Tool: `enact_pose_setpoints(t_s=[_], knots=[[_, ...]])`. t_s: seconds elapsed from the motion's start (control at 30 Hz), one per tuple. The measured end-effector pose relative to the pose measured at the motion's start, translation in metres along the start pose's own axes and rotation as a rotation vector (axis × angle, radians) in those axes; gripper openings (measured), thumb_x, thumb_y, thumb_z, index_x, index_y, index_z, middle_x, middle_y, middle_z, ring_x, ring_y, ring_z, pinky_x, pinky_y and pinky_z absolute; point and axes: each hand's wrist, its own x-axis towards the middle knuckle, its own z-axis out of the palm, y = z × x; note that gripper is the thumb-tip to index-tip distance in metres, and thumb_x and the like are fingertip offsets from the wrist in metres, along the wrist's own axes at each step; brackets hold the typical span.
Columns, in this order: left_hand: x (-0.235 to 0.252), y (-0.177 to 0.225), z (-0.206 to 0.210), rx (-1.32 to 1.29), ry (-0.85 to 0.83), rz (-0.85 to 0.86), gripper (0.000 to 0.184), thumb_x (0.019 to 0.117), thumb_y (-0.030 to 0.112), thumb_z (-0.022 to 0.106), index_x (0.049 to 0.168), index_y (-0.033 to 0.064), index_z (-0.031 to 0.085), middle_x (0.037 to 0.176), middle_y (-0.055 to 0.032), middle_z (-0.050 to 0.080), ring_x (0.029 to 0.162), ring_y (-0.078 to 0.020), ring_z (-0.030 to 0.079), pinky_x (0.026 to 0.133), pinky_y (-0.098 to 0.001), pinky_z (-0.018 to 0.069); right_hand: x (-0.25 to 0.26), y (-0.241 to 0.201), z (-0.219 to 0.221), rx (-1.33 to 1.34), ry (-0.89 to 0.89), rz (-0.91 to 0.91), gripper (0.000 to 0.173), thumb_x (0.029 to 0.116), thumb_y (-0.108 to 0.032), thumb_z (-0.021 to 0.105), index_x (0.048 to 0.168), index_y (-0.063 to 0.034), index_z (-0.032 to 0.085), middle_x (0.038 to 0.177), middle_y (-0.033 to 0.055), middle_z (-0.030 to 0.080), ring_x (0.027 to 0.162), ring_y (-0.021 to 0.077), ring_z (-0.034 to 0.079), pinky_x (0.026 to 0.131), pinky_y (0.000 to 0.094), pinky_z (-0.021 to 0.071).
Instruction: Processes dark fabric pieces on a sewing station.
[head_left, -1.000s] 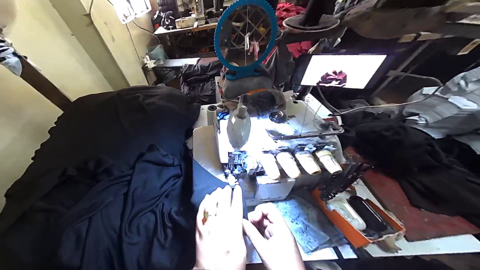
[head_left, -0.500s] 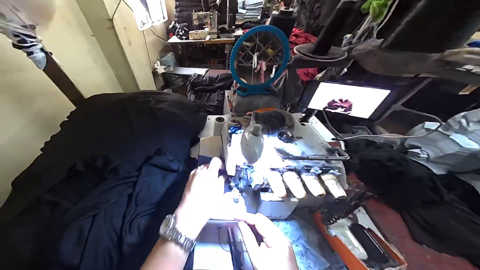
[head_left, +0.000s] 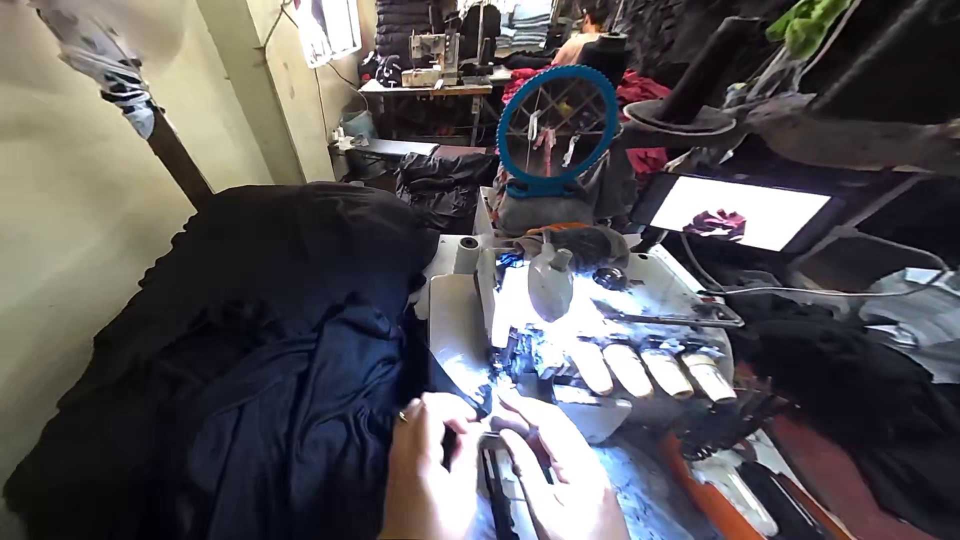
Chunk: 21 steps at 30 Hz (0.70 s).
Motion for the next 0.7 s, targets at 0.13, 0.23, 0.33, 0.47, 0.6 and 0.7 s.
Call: enact_pose_setpoints(t_s=[0.13, 0.23, 0.33, 0.47, 0.6, 0.7], knots=[[-0.019, 0.02, 0.001, 0.045, -0.061, 0.061, 0.003, 0.0929, 0.01, 0.069, 0.092, 0.007, 0.069, 0.097, -0.0084, 0.072, 0.102, -0.0174, 0.067, 0.097, -0.0332, 0.0512, -0.002, 0.006, -0.004, -0.03, -0.052, -0.028, 0.024, 0.0936, 0.004, 0.055, 0.11, 0.0048, 0.074, 0.109, 0.0158, 0.071, 0.105, 0.0137, 0.068, 0.095, 0.0246, 0.0544], [-0.029, 0.023, 0.006, 0.219, -0.058, 0.139, 0.019, 0.0945, 0.028, 0.072, 0.102, 0.0113, 0.069, 0.097, -0.0079, 0.068, 0.097, -0.0196, 0.064, 0.089, -0.0318, 0.0523, 0.003, 0.008, -0.029, -0.298, -0.03, 0.027, 0.02, 0.0947, 0.004, 0.055, 0.104, 0.0093, 0.073, 0.101, 0.0239, 0.071, 0.093, 0.0282, 0.071, 0.087, 0.0394, 0.0579], [-0.023, 0.03, 0.016, 0.408, -0.218, 0.075, 0.051, 0.0869, 0.043, 0.075, 0.121, 0.005, 0.071, 0.104, -0.0145, 0.072, 0.091, -0.0273, 0.072, 0.076, -0.0403, 0.0593, -0.001, 0.014, -0.046, -0.133, 0.073, -0.09, 0.018, 0.096, 0.003, 0.055, 0.1, 0.0091, 0.071, 0.097, 0.0166, 0.07, 0.092, 0.0144, 0.068, 0.085, 0.0268, 0.057], [0.031, 0.059, -0.004, -0.473, -0.221, -0.179, 0.021, 0.0891, -0.011, 0.05, 0.108, -0.0099, 0.06, 0.102, -0.012, 0.065, 0.095, -0.011, 0.064, 0.088, -0.0254, 0.0537, -0.027, -0.007, -0.019, 0.472, 0.014, -0.058, 0.027, 0.1023, -0.032, 0.062, 0.129, -0.0283, 0.061, 0.124, -0.0217, 0.065, 0.117, -0.0053, 0.059, 0.102, 0.0216, 0.0496], [0.062, 0.115, -0.059, -1.169, 0.284, -0.31, 0.019, 0.0989, 0.012, 0.053, 0.098, 0.017, 0.071, 0.092, 0.0054, 0.075, 0.089, -0.003, 0.071, 0.08, -0.0249, 0.06, -0.043, -0.033, 0.007, 0.35, -0.298, 0.101, 0.026, 0.0937, -0.013, 0.071, 0.104, 0.0107, 0.068, 0.099, 0.0158, 0.071, 0.095, 0.0097, 0.067, 0.09, 0.028, 0.0546], [0.065, 0.147, -0.113, -0.994, 0.615, -0.038, 0.027, 0.1065, 0.024, 0.048, 0.104, 0.0103, 0.071, 0.098, -0.002, 0.075, 0.096, -0.0104, 0.072, 0.086, -0.0292, 0.0605, -0.023, -0.065, -0.028, 0.269, -0.292, -0.118, 0.017, 0.0938, -0.006, 0.067, 0.103, 0.0085, 0.07, 0.096, 0.0149, 0.07, 0.095, 0.007, 0.065, 0.091, 0.0225, 0.0526]])
